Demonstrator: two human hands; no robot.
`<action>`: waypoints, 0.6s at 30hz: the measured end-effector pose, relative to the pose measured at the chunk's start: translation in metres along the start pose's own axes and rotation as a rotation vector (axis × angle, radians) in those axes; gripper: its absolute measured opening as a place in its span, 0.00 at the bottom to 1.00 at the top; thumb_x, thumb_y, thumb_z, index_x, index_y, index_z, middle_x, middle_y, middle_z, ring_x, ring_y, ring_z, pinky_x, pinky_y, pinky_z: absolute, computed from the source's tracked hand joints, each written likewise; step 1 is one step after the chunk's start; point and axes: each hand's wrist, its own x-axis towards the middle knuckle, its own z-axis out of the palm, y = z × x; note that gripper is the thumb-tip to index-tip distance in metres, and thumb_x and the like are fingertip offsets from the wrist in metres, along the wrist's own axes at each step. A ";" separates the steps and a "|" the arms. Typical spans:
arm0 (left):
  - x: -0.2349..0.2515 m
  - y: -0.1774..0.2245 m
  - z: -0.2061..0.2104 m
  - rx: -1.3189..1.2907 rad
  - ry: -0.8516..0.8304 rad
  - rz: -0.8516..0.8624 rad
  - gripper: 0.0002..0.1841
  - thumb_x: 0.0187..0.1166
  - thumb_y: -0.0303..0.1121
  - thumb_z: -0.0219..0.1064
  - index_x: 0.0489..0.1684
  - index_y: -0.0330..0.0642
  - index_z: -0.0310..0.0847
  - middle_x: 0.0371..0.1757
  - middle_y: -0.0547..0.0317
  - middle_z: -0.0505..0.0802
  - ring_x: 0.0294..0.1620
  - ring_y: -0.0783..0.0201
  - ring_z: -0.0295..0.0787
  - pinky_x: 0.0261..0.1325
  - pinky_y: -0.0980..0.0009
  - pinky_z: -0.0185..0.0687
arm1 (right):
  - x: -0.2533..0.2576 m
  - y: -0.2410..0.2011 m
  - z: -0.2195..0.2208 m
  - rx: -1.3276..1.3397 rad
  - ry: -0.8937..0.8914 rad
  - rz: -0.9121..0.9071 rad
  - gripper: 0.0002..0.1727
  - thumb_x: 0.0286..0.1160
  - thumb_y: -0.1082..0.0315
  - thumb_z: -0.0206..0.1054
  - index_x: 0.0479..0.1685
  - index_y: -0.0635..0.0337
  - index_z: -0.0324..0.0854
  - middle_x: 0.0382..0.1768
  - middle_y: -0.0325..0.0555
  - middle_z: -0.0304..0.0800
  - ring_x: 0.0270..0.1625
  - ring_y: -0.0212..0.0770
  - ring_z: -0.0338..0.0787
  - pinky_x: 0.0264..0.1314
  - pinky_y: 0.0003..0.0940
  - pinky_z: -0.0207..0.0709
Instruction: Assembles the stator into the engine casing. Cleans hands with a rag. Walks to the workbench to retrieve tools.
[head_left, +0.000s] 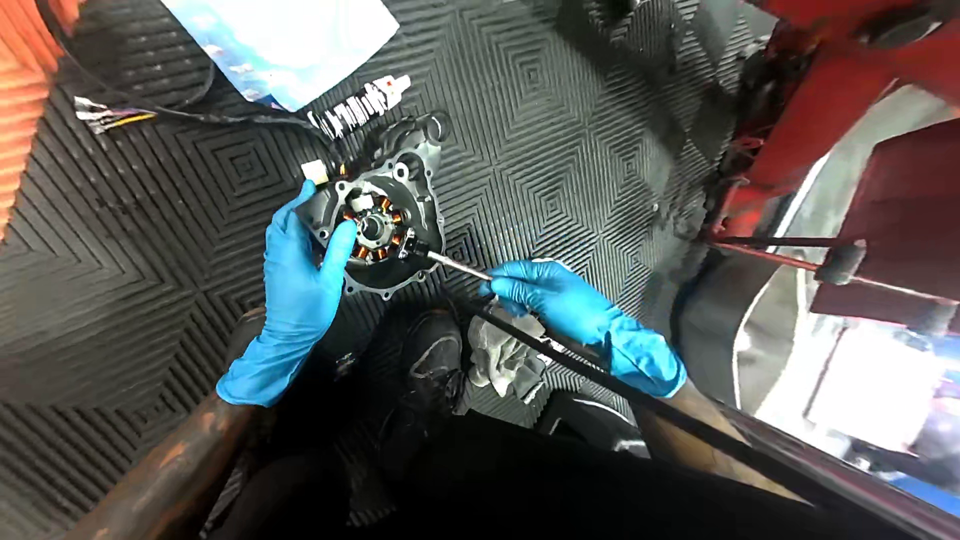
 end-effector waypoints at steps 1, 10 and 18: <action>0.000 0.001 -0.003 -0.002 -0.004 -0.006 0.36 0.86 0.56 0.58 0.90 0.48 0.63 0.84 0.52 0.77 0.83 0.58 0.73 0.84 0.54 0.69 | -0.005 0.013 0.005 0.111 0.006 -0.031 0.14 0.88 0.65 0.59 0.49 0.56 0.92 0.22 0.37 0.84 0.25 0.29 0.78 0.31 0.25 0.73; -0.012 0.074 -0.043 -0.132 -0.126 0.421 0.22 0.89 0.39 0.56 0.78 0.40 0.76 0.68 0.54 0.90 0.66 0.59 0.88 0.71 0.57 0.84 | -0.021 0.052 0.049 0.711 0.047 -0.360 0.17 0.89 0.58 0.57 0.56 0.57 0.89 0.33 0.41 0.87 0.35 0.31 0.83 0.41 0.27 0.80; 0.024 0.141 0.013 -0.581 -0.697 0.003 0.21 0.96 0.35 0.46 0.67 0.37 0.86 0.57 0.54 0.94 0.59 0.63 0.91 0.69 0.65 0.85 | -0.001 -0.056 0.015 0.660 -0.152 -0.506 0.23 0.95 0.62 0.46 0.51 0.66 0.87 0.37 0.47 0.93 0.40 0.36 0.92 0.49 0.33 0.88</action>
